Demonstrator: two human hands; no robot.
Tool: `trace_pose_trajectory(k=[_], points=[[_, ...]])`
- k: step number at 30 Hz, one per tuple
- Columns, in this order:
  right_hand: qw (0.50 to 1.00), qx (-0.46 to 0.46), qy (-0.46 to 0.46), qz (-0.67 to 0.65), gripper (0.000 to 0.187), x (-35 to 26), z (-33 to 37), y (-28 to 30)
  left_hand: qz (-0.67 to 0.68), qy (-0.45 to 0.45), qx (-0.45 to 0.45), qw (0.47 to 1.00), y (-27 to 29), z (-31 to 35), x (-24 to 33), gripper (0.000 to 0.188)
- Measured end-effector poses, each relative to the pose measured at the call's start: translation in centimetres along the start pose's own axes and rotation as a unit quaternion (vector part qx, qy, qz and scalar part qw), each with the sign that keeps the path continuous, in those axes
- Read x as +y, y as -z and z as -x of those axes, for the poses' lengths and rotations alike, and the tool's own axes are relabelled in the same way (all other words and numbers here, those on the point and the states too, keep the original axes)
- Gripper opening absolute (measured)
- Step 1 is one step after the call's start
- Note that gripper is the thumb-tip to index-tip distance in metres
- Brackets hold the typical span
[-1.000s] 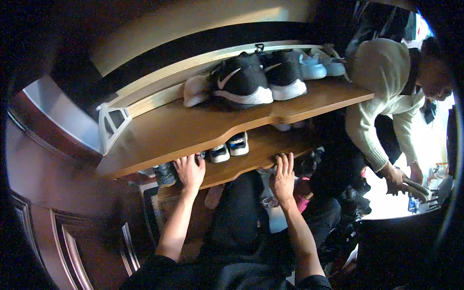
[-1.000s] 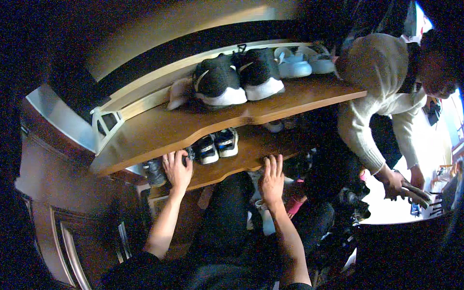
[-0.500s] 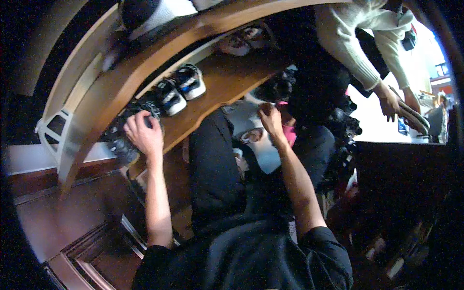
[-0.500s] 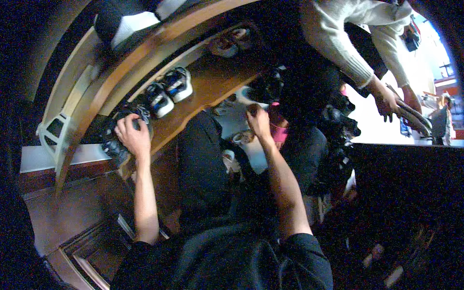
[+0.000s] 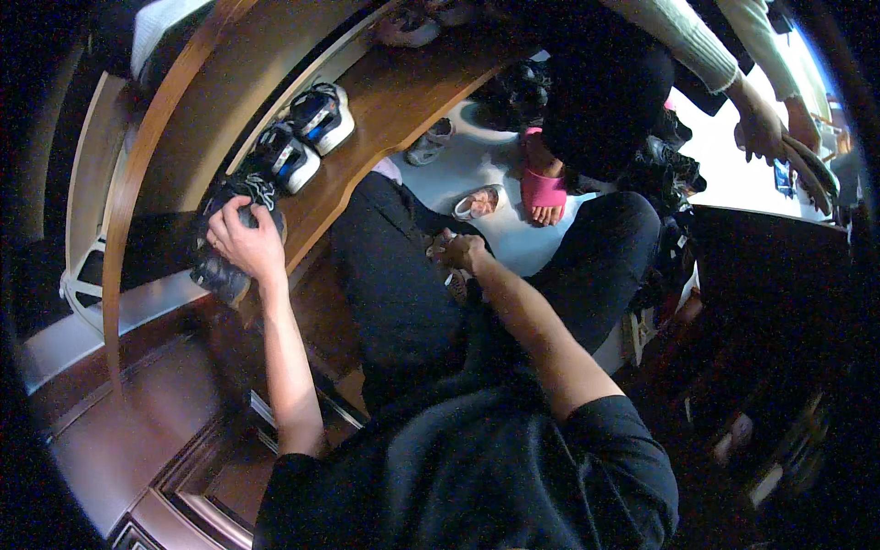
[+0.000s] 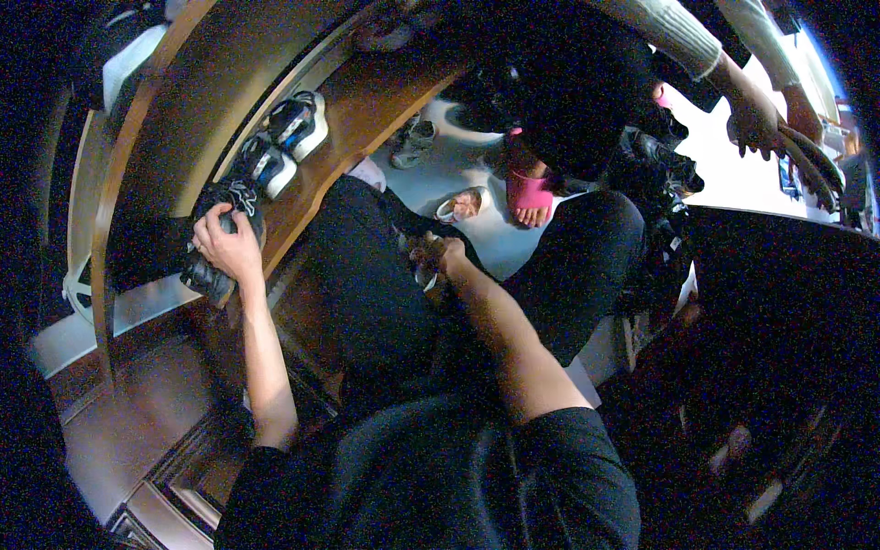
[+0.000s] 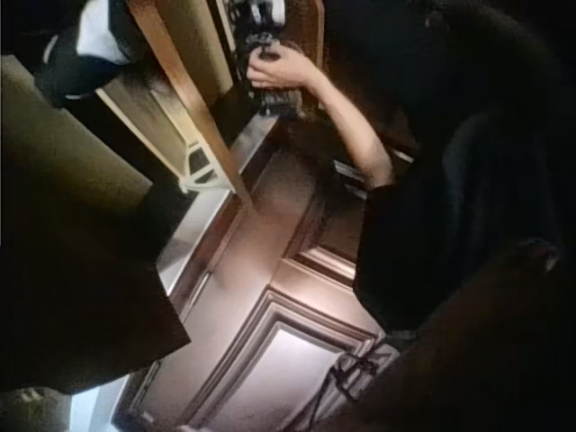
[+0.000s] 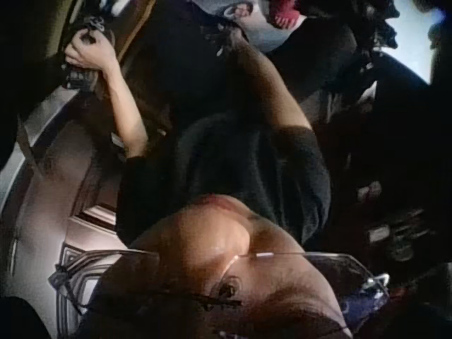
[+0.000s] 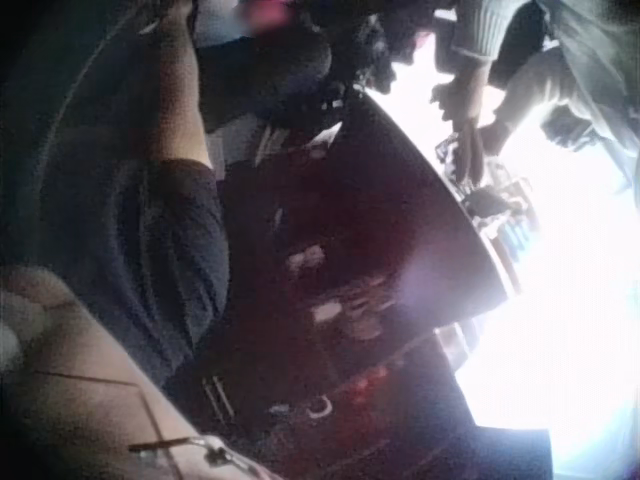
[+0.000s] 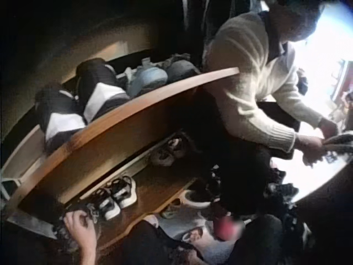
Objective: The person sits on the floor and organizes shoes on a multi-tiered wooden shoe rack. They pick up various shoes, inspect them, and place them back on the shelves in an orderly manner.
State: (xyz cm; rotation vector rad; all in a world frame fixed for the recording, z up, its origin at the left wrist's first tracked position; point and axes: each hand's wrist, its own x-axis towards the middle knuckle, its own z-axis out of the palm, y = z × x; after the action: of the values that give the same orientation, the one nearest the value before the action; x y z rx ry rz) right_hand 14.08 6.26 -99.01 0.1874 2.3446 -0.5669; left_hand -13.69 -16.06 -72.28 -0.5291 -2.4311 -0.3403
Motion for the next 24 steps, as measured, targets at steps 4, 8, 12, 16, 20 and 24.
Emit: trace_pose_trajectory(k=[4,8,12,16,20,24], points=[[0.990,0.096,-0.088,-0.044,0.057,-0.1,-1.5,-2.0,0.007,0.015,-0.013,1.000,0.4,-0.2,0.8,0.014],[0.974,0.193,-0.073,-0.091,0.028,0.4,-2.5,-1.6,0.001,0.003,-0.002,1.000,0.4,0.0,0.4,0.015],[0.936,0.246,-0.016,-0.252,0.034,1.6,-3.1,1.4,0.011,-0.019,0.000,1.000,0.0,0.0,-0.3,0.015],[0.813,0.358,0.004,-0.459,0.053,1.4,-3.2,4.2,0.022,0.010,-0.026,0.999,-0.2,0.1,-0.2,0.016],[0.800,0.403,-0.004,-0.445,0.066,1.8,-3.1,4.9,0.017,0.005,-0.022,1.000,-0.1,0.3,-0.5,0.016],[0.930,0.284,-0.105,-0.209,0.059,5.1,-4.3,0.6,0.032,-0.005,-0.026,0.999,0.3,-0.5,0.3,0.015]])
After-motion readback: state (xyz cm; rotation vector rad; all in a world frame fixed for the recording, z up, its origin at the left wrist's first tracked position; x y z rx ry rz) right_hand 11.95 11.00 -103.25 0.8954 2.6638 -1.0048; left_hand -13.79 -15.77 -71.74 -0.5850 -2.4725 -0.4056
